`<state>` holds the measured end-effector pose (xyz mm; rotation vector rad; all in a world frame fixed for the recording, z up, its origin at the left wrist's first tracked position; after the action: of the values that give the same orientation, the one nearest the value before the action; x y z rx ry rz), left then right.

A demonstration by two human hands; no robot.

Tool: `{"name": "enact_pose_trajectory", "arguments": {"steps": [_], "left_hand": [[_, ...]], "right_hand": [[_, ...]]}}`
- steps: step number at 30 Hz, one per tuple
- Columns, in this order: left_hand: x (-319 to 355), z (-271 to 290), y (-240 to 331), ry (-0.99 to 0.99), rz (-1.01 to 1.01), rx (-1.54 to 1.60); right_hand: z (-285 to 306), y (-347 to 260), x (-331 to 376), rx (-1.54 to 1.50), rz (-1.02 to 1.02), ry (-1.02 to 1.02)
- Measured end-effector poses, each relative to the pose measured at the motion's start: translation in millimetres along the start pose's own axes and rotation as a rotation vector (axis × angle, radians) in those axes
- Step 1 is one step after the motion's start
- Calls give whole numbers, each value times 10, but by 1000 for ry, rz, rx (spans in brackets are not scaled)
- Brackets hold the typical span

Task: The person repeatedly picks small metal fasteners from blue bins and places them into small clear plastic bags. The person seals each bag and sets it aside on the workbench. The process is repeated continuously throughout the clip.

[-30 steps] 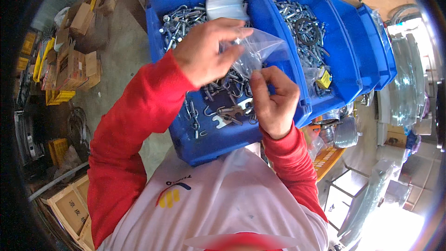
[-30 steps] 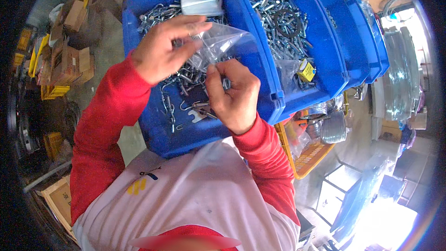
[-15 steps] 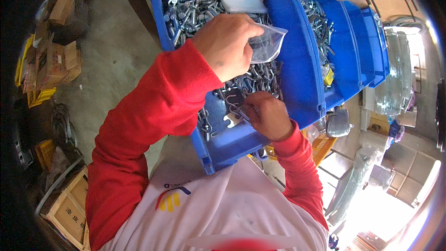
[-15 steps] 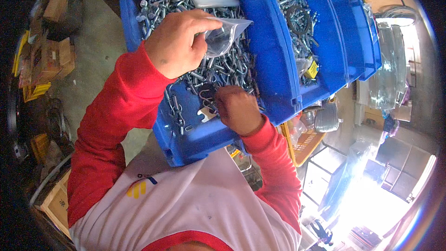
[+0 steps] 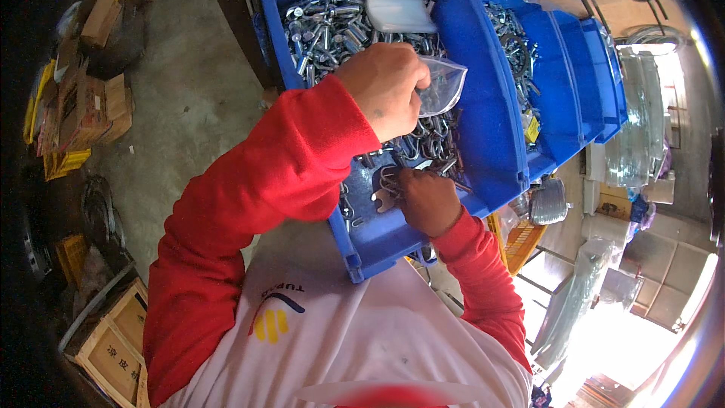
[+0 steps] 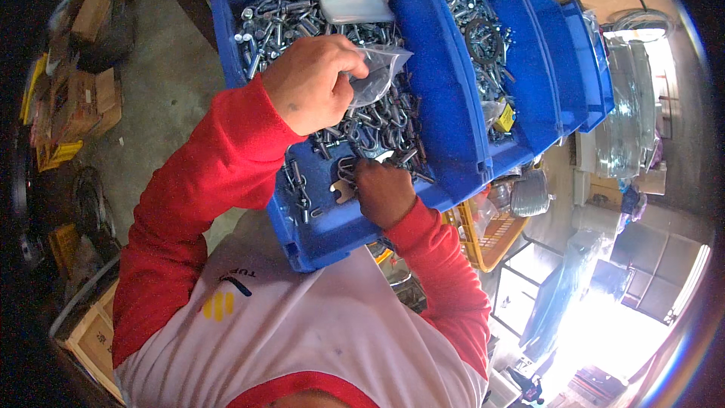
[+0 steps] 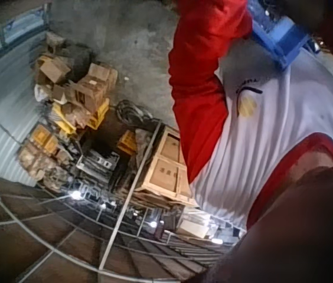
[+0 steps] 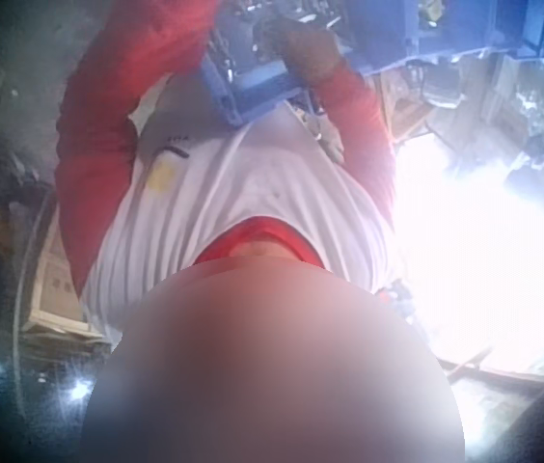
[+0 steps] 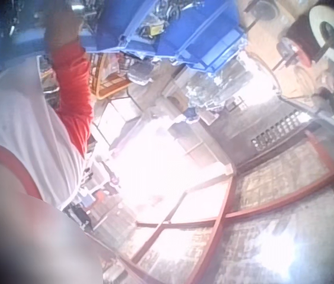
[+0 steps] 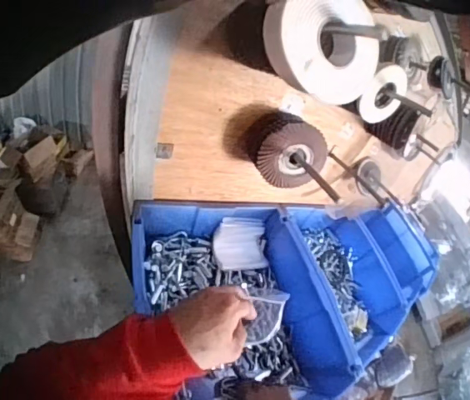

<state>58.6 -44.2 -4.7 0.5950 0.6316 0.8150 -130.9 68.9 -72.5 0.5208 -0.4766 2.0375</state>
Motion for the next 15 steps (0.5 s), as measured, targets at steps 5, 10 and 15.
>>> {"name": "enact_pose_trajectory", "arguments": {"steps": [5, 10, 15], "left_hand": [[-24, 20, -9, -80, 74, 17], [-72, 61, 28, -120, 103, 1], [-89, 5, 134, -216, 61, -5]], "right_hand": [[-23, 61, -47, -101, 32, -80], [199, 325, 259, -527, 55, 60], [471, 276, 590, -1388, 247, 585]]}}
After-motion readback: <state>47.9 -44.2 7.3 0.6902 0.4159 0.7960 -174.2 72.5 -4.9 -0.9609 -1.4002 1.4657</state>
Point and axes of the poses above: each hand's wrist, its own x-axis away from the middle knuckle, its own z-axis out of the back of the hand, y = z × x, the point moved 3 cm from there along -x, towards the middle knuckle, and after that the axes turned 12 degrees about -y, right-handed, at the moved point
